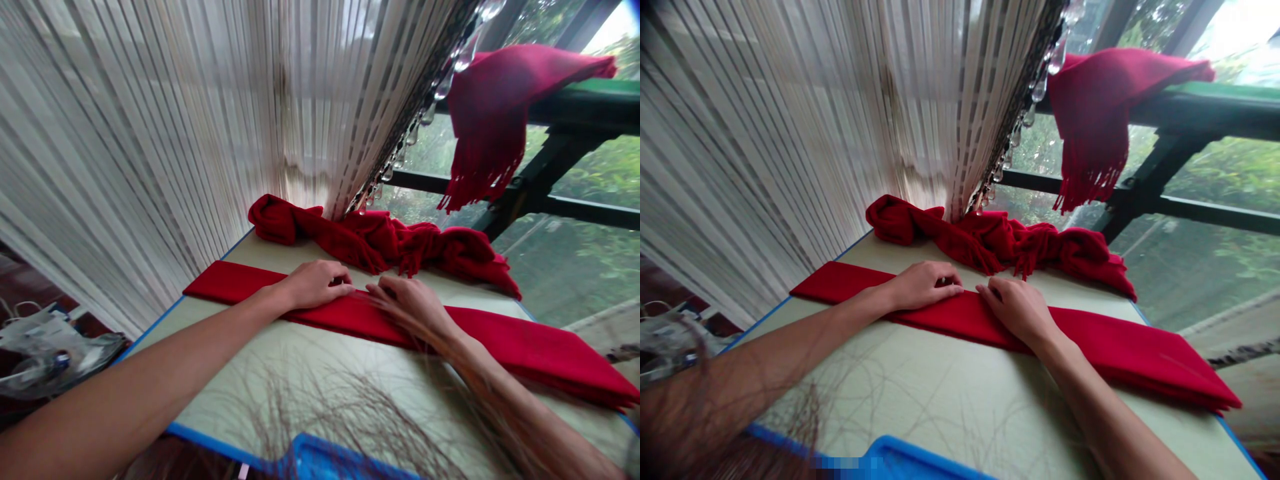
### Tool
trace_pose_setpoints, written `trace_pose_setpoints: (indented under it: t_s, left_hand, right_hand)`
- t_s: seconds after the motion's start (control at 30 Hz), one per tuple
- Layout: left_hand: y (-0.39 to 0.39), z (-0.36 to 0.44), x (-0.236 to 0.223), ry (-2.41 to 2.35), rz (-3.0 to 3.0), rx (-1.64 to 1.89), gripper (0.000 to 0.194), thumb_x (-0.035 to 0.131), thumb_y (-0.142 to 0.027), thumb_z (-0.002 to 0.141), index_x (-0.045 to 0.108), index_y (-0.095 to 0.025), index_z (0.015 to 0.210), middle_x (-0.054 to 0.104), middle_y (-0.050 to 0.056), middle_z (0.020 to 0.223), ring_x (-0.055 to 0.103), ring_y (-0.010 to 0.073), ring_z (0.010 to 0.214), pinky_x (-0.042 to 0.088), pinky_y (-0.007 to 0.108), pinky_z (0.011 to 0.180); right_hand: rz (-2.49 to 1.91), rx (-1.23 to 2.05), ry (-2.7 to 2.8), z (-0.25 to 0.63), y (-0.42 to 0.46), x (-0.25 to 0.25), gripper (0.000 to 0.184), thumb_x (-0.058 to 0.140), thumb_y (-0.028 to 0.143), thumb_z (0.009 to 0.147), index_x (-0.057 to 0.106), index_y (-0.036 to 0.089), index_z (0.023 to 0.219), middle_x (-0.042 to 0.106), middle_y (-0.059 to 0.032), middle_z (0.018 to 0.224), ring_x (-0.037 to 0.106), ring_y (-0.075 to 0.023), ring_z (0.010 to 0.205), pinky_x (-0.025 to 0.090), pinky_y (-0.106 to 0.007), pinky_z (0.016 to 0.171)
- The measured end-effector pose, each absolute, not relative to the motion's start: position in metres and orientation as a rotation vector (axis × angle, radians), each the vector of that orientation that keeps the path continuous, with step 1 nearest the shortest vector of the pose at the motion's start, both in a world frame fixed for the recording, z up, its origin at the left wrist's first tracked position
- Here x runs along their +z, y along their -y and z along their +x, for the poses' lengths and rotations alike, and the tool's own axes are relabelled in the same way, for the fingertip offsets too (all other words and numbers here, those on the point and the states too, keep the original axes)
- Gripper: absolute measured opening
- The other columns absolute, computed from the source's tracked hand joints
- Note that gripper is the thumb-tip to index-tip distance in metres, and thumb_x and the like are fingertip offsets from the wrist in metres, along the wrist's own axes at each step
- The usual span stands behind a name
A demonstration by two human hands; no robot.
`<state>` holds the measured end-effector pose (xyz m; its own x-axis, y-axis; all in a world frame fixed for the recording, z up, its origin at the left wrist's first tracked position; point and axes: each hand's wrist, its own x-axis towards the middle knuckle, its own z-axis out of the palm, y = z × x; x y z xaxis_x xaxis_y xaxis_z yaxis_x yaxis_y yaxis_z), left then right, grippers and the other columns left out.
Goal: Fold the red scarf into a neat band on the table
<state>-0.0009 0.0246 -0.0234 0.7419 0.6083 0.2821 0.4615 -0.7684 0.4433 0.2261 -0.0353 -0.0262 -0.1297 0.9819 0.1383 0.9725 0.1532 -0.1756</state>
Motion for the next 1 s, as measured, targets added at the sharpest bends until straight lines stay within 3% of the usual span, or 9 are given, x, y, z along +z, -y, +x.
trace_pose_setpoints:
  t_s: [0.37,0.67,0.83,1.0]
  left_hand:
    - [-0.023,-0.001,-0.022,-0.839,2.589,0.594,0.024,0.059,-0.040,0.095,0.073,-0.020,0.099,0.073,0.003,0.098,0.065,0.0187,0.088,0.044,0.027,0.076]
    - [-0.025,-0.005,-0.016,-0.840,2.570,0.586,0.028,0.057,-0.041,0.096,0.072,-0.018,0.098,0.073,0.004,0.098,0.065,0.0184,0.088,0.044,0.027,0.077]
    - [-0.022,-0.005,-0.013,-0.876,2.557,0.584,0.027,0.058,-0.042,0.095,0.072,-0.018,0.096,0.070,0.003,0.092,0.062,0.0170,0.082,0.044,0.026,0.072]
    - [-0.011,-0.001,-0.009,-0.825,2.638,0.624,0.026,0.058,-0.039,0.096,0.071,-0.021,0.110,0.067,0.005,0.106,0.062,0.0191,0.098,0.047,0.029,0.087]
  right_hand:
    - [-1.772,0.057,2.210,0.215,0.040,-0.025,0.036,0.040,0.049,0.099,0.052,0.024,0.076,0.064,-0.0010,0.079,0.054,-0.0159,0.068,0.028,-0.028,0.060]
    - [-1.738,0.027,2.220,0.216,0.042,-0.021,0.033,0.044,0.046,0.099,0.056,0.023,0.078,0.064,0.0005,0.072,0.056,-0.0157,0.066,0.029,-0.027,0.058]
    - [-1.690,0.017,2.221,0.217,0.043,-0.022,0.033,0.043,0.044,0.100,0.056,0.022,0.080,0.064,-0.0003,0.080,0.057,-0.0154,0.071,0.034,-0.027,0.063]
    - [-1.654,0.004,2.211,0.218,0.042,-0.021,0.025,0.046,0.039,0.100,0.056,0.022,0.084,0.061,-0.0013,0.091,0.057,-0.0158,0.083,0.040,-0.027,0.072]
